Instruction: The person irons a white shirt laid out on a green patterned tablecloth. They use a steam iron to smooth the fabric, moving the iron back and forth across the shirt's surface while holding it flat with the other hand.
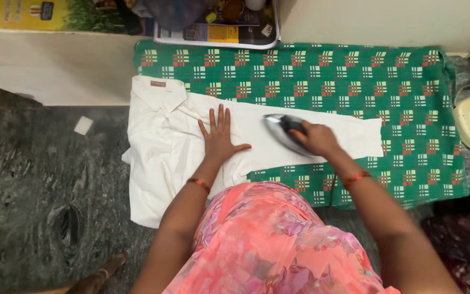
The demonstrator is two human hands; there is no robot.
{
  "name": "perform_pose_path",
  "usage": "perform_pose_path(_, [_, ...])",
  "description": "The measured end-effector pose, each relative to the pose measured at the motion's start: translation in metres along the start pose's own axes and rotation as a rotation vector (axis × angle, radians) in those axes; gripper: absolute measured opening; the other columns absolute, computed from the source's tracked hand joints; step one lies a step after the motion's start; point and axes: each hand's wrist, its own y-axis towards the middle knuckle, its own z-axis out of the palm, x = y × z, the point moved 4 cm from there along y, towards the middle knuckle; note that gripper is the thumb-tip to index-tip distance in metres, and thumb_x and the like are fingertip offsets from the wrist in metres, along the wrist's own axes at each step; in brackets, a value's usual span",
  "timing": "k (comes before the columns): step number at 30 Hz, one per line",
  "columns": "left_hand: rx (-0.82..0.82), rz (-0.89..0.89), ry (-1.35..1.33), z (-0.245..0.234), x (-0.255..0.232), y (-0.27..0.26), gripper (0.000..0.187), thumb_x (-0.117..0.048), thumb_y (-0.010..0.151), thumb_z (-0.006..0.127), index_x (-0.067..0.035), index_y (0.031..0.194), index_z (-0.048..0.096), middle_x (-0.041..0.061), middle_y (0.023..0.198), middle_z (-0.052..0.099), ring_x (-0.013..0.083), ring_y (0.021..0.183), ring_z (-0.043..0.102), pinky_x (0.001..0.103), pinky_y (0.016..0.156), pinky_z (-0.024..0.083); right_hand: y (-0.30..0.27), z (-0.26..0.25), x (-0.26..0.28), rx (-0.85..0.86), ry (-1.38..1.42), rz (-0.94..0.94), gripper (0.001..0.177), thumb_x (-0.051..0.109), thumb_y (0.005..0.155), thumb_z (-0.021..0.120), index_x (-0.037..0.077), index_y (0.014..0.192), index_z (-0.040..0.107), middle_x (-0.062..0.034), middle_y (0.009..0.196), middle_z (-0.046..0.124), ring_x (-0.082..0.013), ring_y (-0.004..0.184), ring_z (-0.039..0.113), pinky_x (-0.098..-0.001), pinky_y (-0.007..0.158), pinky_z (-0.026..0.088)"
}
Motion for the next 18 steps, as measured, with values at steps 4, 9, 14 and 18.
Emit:
perform_pose_path(4, [0.176,-0.072,0.054,-0.009,0.023,0.019,0.161,-0.095,0.041,0.071,-0.010,0.164,0.012,0.009,0.172,0.001,0.0402,0.157,-0.006,0.081,0.112,-0.002,0.027,0.016,0.066,0.004,0.008,-0.138,0.049,0.057,0.097,0.055,0.010,0.099,0.066,-0.0198,0.080,0.073,-0.0428,0.070,0.070,-0.0548,0.065,0.055])
perform_pose_path(9, [0.219,-0.110,0.053,-0.008,0.027,0.016,0.162,-0.094,0.039,0.073,-0.013,0.165,0.013,0.009,0.173,0.001,0.0410,0.157,-0.008,0.084,0.109,-0.002,0.052,0.015,0.093,-0.020,0.026,-0.091,0.048,0.055,0.100,0.056,0.008,0.100,0.066,-0.0211,0.076,0.072,-0.0429,0.068,0.070,-0.0542,0.063,0.055])
perform_pose_path(14, [0.216,-0.115,0.043,-0.012,0.026,0.022,0.165,-0.093,0.037,0.076,-0.013,0.166,0.010,0.010,0.173,-0.001,0.0425,0.157,-0.008,0.085,0.108,-0.002,0.060,0.012,0.096,-0.057,0.030,-0.051,0.047,0.051,0.102,0.056,0.005,0.099,0.063,-0.0221,0.073,0.071,-0.0433,0.067,0.070,-0.0550,0.061,0.055])
perform_pose_path(18, [0.134,-0.121,0.023,-0.003,0.023,0.034,0.120,-0.072,0.063,0.079,-0.021,0.160,0.030,0.015,0.165,0.019,0.0473,0.149,0.013,0.077,0.111,0.013,0.063,0.011,0.092,-0.039,0.047,-0.015,0.045,0.050,0.103,0.055,0.005,0.098,0.061,-0.0220,0.071,0.070,-0.0434,0.066,0.069,-0.0553,0.061,0.055])
